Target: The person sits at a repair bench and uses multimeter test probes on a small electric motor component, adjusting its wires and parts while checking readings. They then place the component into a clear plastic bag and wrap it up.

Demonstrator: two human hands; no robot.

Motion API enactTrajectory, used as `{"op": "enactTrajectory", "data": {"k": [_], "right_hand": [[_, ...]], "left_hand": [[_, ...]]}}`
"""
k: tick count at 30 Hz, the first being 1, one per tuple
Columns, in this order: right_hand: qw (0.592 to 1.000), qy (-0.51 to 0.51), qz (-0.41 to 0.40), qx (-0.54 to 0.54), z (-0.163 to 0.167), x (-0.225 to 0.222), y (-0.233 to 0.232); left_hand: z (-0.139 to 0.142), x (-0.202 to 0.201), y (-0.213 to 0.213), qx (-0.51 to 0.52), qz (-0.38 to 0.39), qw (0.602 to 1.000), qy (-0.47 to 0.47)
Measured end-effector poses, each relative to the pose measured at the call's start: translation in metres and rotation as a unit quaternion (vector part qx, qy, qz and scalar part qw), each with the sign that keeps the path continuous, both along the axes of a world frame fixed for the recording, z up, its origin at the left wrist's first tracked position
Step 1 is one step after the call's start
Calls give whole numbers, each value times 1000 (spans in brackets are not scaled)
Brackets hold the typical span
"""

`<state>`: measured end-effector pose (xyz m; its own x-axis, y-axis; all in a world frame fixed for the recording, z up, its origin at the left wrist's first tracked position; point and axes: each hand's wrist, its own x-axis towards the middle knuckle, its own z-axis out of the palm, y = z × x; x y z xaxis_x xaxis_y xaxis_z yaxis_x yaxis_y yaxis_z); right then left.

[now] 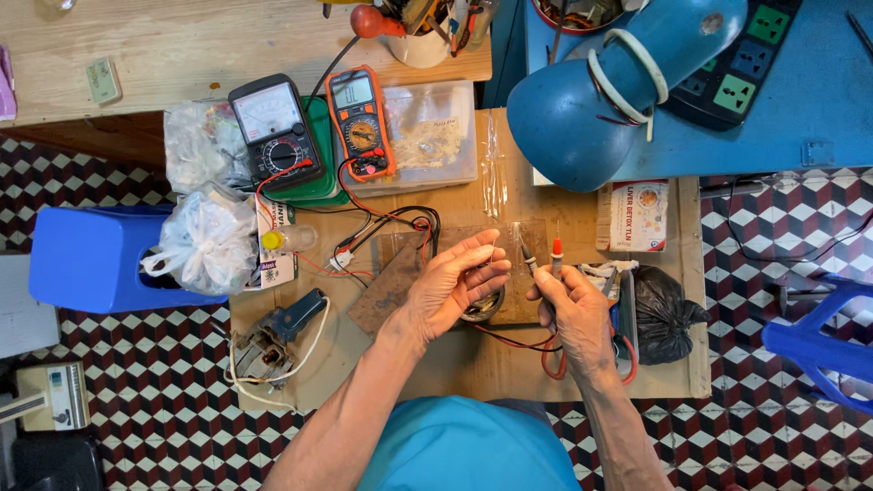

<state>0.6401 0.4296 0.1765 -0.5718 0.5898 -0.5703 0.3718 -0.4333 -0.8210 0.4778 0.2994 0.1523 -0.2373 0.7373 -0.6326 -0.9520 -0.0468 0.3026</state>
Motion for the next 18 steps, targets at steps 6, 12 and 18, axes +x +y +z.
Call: {"op": "enactTrajectory", "data": {"k": [6, 12, 18], "right_hand": [[998, 40, -35, -34, -5, 2, 12], [996, 58, -48, -51, -4, -3, 22], [999, 46, -17, -9, -4, -7, 31]], "left_hand": [[12, 4, 32, -10, -29, 997, 73], [18, -1, 58, -55, -36, 988, 140], [15, -1, 71, -88, -50, 978, 181]]}}
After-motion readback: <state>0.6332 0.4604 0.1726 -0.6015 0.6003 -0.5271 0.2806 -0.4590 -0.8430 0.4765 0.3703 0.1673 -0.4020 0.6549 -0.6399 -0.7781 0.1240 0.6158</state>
